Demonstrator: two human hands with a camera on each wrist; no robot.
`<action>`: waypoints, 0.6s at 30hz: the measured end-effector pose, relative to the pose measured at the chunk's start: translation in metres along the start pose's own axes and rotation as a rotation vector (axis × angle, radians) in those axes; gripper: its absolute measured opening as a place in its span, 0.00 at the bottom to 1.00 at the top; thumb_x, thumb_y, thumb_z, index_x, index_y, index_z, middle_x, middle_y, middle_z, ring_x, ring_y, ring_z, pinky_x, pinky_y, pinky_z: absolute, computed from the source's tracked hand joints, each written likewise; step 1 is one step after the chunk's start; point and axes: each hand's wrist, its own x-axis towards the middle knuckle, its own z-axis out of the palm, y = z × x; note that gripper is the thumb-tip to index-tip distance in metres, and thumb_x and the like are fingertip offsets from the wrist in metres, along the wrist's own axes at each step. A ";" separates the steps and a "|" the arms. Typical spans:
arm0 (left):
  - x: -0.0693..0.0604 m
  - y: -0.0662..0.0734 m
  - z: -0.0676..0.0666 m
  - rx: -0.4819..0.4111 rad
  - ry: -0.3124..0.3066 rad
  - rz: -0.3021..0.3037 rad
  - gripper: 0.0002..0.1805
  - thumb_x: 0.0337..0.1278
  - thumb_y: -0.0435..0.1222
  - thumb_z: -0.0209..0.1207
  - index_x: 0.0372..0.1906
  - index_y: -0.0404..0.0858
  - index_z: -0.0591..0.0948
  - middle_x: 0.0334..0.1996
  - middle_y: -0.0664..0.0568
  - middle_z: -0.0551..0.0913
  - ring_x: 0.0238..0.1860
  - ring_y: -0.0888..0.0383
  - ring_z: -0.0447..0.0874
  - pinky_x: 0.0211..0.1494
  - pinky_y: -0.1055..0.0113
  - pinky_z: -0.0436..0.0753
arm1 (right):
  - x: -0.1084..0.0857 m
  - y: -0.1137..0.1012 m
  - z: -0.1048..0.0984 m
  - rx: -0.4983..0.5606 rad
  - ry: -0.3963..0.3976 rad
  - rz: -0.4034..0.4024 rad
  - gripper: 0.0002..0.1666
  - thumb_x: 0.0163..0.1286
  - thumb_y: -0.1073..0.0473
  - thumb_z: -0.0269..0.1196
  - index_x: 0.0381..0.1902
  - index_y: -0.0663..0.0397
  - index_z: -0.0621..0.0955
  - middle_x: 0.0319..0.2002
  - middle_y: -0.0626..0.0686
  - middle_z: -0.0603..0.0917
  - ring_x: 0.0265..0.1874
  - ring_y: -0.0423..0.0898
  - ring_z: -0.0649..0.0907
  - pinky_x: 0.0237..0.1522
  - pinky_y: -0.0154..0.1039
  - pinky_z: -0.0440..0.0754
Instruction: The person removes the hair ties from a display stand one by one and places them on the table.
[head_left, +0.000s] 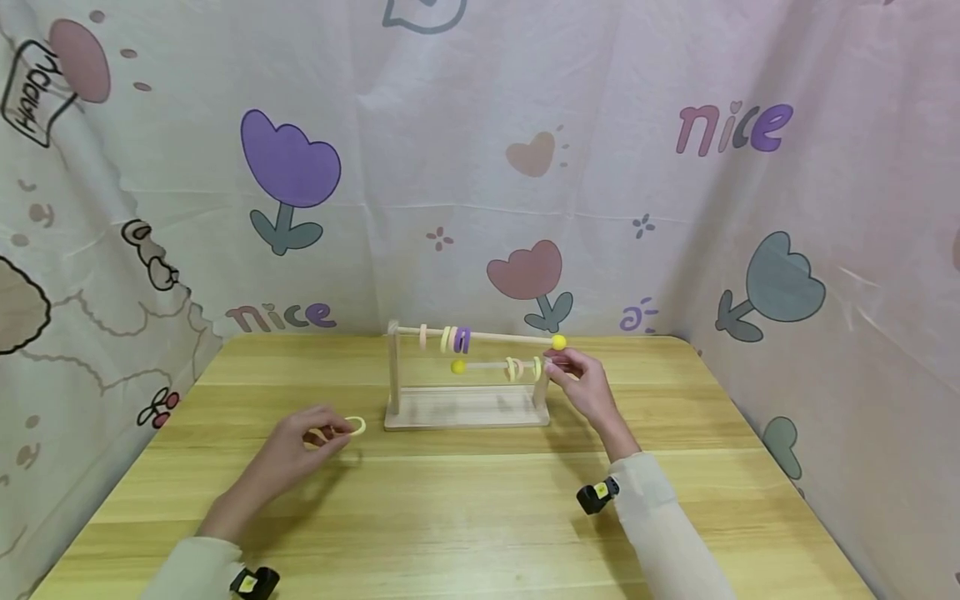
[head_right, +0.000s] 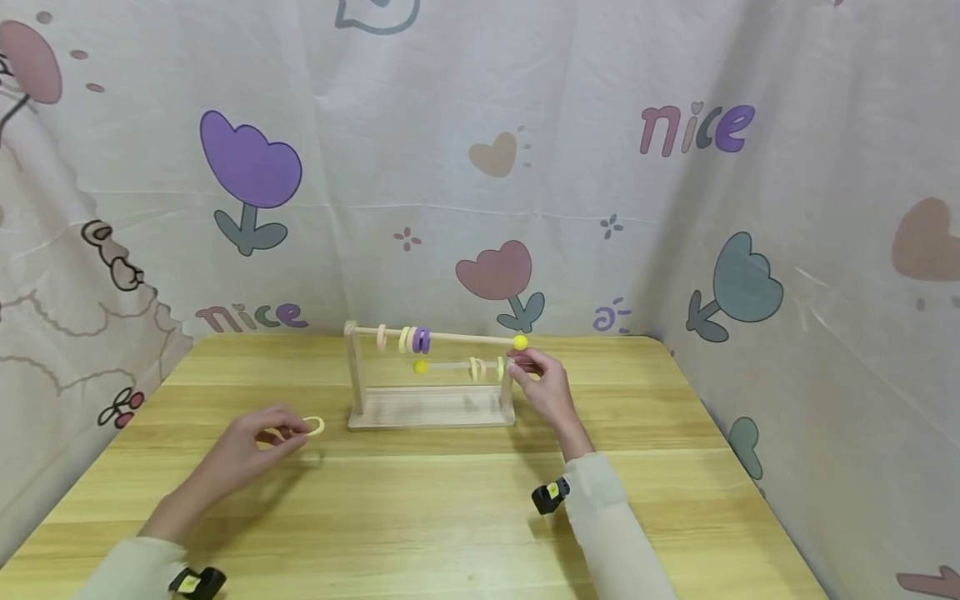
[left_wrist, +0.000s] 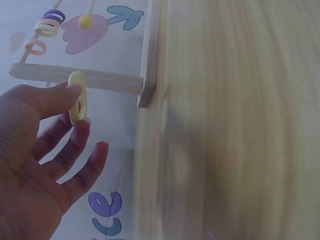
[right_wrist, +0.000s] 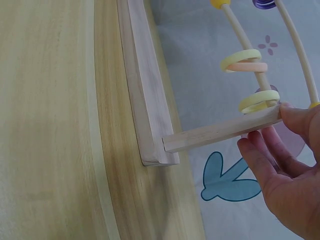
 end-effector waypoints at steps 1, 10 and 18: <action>-0.001 -0.001 -0.001 0.002 0.001 0.003 0.10 0.55 0.26 0.71 0.38 0.42 0.89 0.34 0.56 0.86 0.33 0.71 0.79 0.33 0.71 0.86 | 0.000 0.000 0.000 0.001 0.001 -0.001 0.15 0.72 0.70 0.63 0.54 0.74 0.83 0.53 0.70 0.85 0.51 0.52 0.84 0.55 0.29 0.81; -0.012 -0.009 -0.006 0.055 0.013 0.034 0.11 0.52 0.24 0.72 0.36 0.41 0.89 0.32 0.55 0.87 0.28 0.71 0.72 0.27 0.74 0.79 | 0.001 -0.001 0.000 0.004 0.004 0.007 0.15 0.72 0.71 0.64 0.54 0.74 0.83 0.53 0.70 0.86 0.50 0.49 0.83 0.55 0.27 0.80; -0.019 -0.020 -0.011 0.084 0.005 0.041 0.13 0.48 0.23 0.72 0.34 0.43 0.89 0.31 0.59 0.86 0.28 0.74 0.72 0.26 0.74 0.77 | 0.000 0.000 0.000 0.000 0.001 0.007 0.15 0.73 0.70 0.63 0.55 0.73 0.82 0.54 0.70 0.85 0.54 0.60 0.84 0.57 0.29 0.80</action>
